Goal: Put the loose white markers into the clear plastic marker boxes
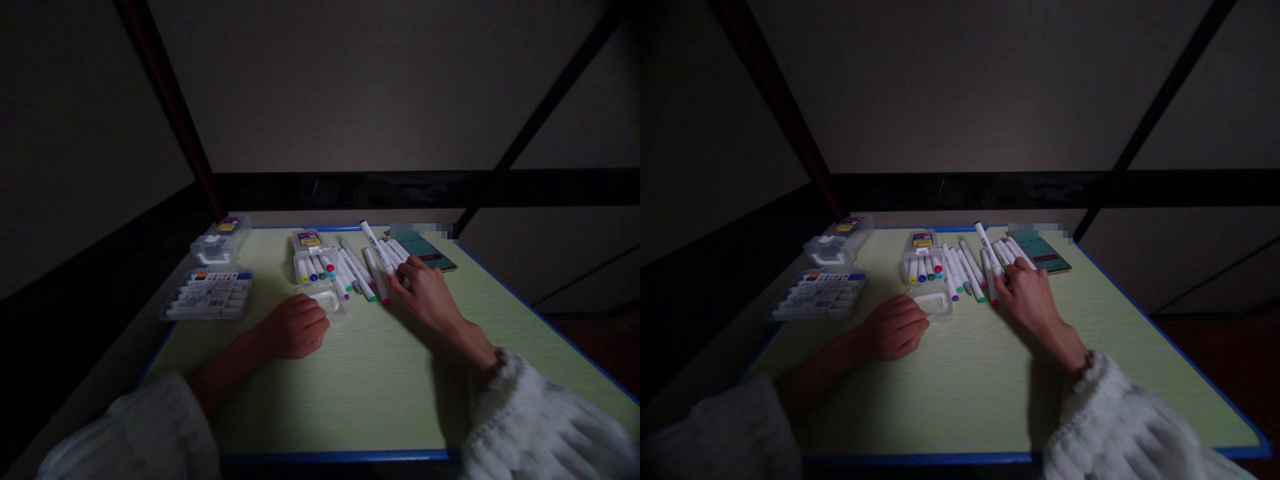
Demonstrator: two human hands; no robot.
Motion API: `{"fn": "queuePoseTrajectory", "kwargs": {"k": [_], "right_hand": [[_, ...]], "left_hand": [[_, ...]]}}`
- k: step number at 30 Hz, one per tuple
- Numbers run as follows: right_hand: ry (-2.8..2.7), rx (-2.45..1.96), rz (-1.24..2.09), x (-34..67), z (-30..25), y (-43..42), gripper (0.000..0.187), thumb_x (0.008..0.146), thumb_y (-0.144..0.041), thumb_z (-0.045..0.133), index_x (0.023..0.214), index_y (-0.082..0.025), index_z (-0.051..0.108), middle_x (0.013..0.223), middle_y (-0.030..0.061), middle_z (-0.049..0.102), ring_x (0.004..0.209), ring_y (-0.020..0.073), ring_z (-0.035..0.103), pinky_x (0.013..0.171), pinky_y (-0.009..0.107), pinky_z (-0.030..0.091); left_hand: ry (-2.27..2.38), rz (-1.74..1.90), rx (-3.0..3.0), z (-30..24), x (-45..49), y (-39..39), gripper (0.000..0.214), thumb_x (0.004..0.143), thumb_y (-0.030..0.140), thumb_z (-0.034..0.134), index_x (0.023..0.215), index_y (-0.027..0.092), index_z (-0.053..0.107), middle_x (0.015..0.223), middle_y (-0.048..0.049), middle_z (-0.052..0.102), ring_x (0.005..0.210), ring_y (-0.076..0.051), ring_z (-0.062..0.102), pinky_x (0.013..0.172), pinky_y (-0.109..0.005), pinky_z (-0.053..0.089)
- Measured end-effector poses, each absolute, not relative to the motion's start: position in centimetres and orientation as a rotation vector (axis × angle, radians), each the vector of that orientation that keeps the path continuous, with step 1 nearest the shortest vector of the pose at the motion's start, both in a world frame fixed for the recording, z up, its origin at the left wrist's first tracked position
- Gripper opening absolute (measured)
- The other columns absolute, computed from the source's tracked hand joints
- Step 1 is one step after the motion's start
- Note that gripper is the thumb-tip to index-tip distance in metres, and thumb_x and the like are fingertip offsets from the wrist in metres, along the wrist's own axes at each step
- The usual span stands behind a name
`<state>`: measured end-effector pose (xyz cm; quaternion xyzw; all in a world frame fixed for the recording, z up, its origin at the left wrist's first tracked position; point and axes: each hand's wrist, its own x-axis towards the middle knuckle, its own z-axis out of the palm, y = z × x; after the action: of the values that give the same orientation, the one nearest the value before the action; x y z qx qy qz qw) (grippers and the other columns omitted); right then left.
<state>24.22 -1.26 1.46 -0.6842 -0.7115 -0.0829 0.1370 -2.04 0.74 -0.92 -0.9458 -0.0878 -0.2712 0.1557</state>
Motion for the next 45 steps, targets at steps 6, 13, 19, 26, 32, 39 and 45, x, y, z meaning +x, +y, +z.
{"fn": "queuePoseTrajectory", "kwargs": {"k": [6,13,19,26,32,39,45], "right_hand": [[-2.062,-1.871,-0.256,24.2,1.3,-1.3,0.031,0.087,-0.035,0.036,0.068,-0.016,0.053,0.076,0.0053,0.052,0.069,0.0175,0.051,0.061,0.029,0.027],[-2.074,-1.807,-0.254,24.0,1.3,-1.4,0.03,0.087,-0.035,0.035,0.07,-0.017,0.051,0.079,0.0057,0.051,0.072,0.0188,0.05,0.064,0.029,0.028],[-2.074,-1.755,-0.264,23.8,1.5,-1.5,0.031,0.088,-0.036,0.033,0.072,-0.017,0.051,0.078,0.0057,0.05,0.073,0.0192,0.05,0.065,0.03,0.028],[-2.099,-1.657,-0.317,23.9,1.3,-1.5,0.029,0.088,-0.035,0.035,0.074,-0.016,0.052,0.08,0.0065,0.05,0.073,0.0197,0.049,0.064,0.03,0.028],[-2.103,-1.556,-0.362,23.9,1.1,-1.5,0.028,0.089,-0.036,0.035,0.077,-0.017,0.051,0.082,0.0076,0.052,0.077,0.0213,0.049,0.065,0.032,0.03],[-2.133,-1.462,-0.413,23.9,1.0,-1.5,0.027,0.09,-0.036,0.036,0.077,-0.017,0.05,0.082,0.0076,0.052,0.077,0.0212,0.048,0.066,0.033,0.032],[-2.158,-1.382,-0.431,23.9,1.0,-1.6,0.024,0.089,-0.035,0.037,0.078,-0.018,0.05,0.082,0.0069,0.052,0.077,0.0205,0.047,0.066,0.032,0.032]], "left_hand": [[-0.244,-0.781,-2.716,-0.9,-2.0,0.7,0.016,0.081,0.015,0.04,0.071,0.018,0.053,0.067,-0.0029,0.057,0.066,-0.014,0.05,0.064,-0.029,0.04],[-0.232,-0.889,-2.656,-0.3,-1.9,0.6,0.016,0.081,0.012,0.04,0.072,0.016,0.053,0.066,-0.0028,0.058,0.064,-0.014,0.051,0.062,-0.028,0.04],[-0.218,-0.997,-2.611,-0.1,-1.8,0.7,0.012,0.079,0.011,0.043,0.074,0.015,0.053,0.067,-0.0032,0.06,0.064,-0.014,0.051,0.061,-0.028,0.042],[-0.267,-1.053,-2.588,0.1,-1.9,0.6,0.01,0.078,0.009,0.045,0.074,0.015,0.053,0.066,-0.0034,0.059,0.063,-0.014,0.051,0.06,-0.027,0.042],[-0.338,-1.106,-2.626,0.2,-1.8,0.4,0.01,0.075,0.006,0.048,0.076,0.014,0.053,0.069,-0.0049,0.061,0.064,-0.015,0.051,0.061,-0.028,0.043],[-0.45,-1.261,-2.639,0.3,-1.6,0.2,0.012,0.076,0.006,0.047,0.08,0.015,0.052,0.07,-0.0043,0.06,0.064,-0.014,0.052,0.06,-0.027,0.044],[-0.681,-1.407,-2.69,0.2,-1.5,0.2,0.013,0.078,0.007,0.047,0.087,0.017,0.051,0.079,-0.004,0.058,0.073,-0.014,0.055,0.067,-0.026,0.047]]}}
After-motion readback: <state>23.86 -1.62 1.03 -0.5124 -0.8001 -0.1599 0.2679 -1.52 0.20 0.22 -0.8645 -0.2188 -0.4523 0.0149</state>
